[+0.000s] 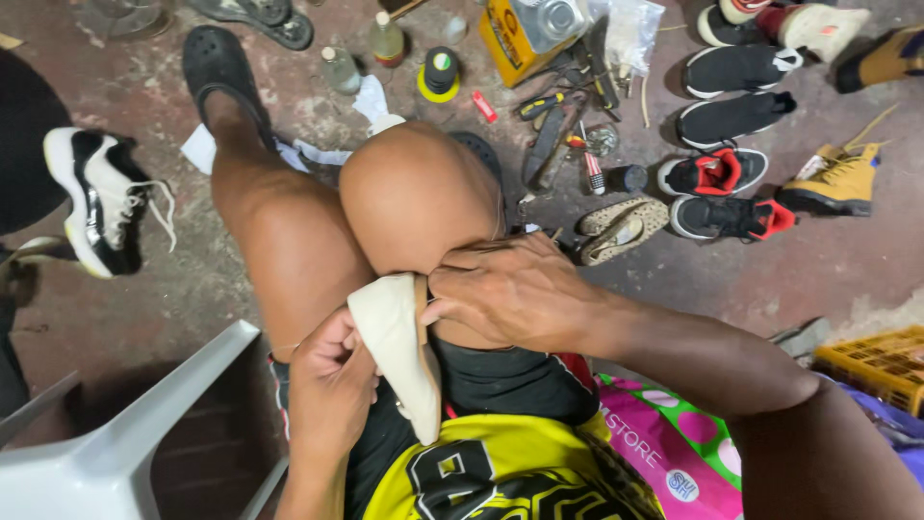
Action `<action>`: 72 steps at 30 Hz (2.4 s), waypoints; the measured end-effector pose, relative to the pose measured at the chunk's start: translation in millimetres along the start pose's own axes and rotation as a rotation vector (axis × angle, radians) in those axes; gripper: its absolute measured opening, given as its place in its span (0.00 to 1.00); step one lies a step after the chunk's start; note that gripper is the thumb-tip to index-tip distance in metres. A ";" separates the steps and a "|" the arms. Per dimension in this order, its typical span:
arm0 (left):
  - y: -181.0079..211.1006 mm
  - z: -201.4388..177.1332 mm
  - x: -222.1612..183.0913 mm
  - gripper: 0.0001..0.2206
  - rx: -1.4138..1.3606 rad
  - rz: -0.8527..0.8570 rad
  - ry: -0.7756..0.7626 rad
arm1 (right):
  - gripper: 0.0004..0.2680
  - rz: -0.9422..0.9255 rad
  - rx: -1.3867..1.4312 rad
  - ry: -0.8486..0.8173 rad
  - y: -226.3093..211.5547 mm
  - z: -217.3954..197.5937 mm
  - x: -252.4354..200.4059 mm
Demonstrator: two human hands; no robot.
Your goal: The person stitches a shoe sole onto a white flat shoe using a needle and thread, pulling the thread tight through the sole repeatedly while holding the shoe on their lap.
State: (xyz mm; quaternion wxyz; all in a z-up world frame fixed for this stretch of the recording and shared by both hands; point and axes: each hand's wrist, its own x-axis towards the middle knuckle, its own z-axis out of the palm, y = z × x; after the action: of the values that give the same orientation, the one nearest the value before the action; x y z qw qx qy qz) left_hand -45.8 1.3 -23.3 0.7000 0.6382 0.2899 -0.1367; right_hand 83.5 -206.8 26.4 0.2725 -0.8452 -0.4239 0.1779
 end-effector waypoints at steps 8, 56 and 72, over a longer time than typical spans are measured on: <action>-4.3 -2.2 -2.8 0.10 -0.333 -0.031 0.089 | 0.21 0.090 -0.185 0.193 12.2 7.9 5.7; 40.6 10.7 -26.5 0.11 -0.077 0.572 -0.033 | 0.14 -0.010 0.217 0.291 1.8 28.2 -19.4; 36.2 30.8 -14.9 0.42 0.601 0.785 0.075 | 0.09 0.115 0.508 0.135 -23.6 3.9 -18.5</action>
State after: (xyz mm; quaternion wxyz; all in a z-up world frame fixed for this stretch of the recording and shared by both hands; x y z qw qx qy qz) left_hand -30.2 -26.0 15.3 0.4728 0.8773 0.0004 0.0827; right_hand 56.2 -209.0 39.0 0.4931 -0.7823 -0.2979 0.2369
